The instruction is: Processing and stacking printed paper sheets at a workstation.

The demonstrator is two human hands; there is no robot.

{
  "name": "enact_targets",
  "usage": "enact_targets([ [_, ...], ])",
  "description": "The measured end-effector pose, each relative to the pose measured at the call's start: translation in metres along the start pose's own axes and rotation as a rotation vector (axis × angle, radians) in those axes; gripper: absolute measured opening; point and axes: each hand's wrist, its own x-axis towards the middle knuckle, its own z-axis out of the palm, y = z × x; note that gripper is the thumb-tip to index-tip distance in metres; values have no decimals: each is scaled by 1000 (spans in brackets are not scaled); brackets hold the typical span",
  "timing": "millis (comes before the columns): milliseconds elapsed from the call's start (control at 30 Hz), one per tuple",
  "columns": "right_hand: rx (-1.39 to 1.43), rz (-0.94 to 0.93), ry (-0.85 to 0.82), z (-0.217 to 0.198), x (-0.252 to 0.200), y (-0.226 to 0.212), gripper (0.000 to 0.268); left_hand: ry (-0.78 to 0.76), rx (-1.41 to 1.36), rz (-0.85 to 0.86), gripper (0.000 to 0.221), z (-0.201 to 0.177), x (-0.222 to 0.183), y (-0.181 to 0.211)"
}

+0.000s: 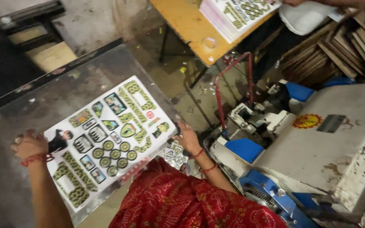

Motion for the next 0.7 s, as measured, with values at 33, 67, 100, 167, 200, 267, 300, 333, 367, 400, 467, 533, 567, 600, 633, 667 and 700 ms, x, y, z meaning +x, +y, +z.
enact_targets([
  [33,30,19,64,-2,-8,11,84,-3,-514,-237,47,-12,6,-29],
  [67,59,34,124,-5,-16,24,75,0,-1032,-466,49,-26,9,-59],
  [100,55,42,133,-11,-29,36,75,10,-1553,-690,52,-41,11,-90],
  [167,113,301,123,-20,-59,57,53,53,-2605,-1101,59,-70,9,-148],
  [200,110,310,132,-18,-77,85,53,70,-2609,-1101,59,-61,1,-213],
  [267,268,601,276,-15,-115,143,26,508,-3039,-994,40,-40,-36,-347],
  [300,264,607,281,-26,-139,195,26,519,-3043,-989,40,-48,-39,-383],
  [333,449,531,453,-37,-164,246,12,520,-3042,-965,36,-56,-44,-418],
  [367,631,446,623,-48,-189,298,7,521,-3041,-941,31,-65,-49,-453],
  [400,625,449,618,-113,-218,310,7,516,-3049,-935,31,-73,-52,-472],
  [467,-1062,345,720,-245,-279,312,22,596,-3302,-764,44,-88,-58,-508],
  [533,-357,410,1028,-342,-313,317,21,605,-3289,-747,42,-130,-55,-523],
  [567,392,463,1235,-389,-327,319,26,635,-3266,-724,41,-149,-54,-527],
  [600,399,451,1220,-403,-322,336,26,606,-3269,-739,41,-159,-59,-540],
  [633,330,427,1260,-415,-317,352,24,686,-3292,-593,40,-168,-64,-553],
  [667,260,402,1296,-426,-314,366,23,762,-3309,-439,40,-178,-70,-563],
  [700,268,393,1280,-389,-341,469,23,732,-3316,-450,40,-181,-80,-580],
])
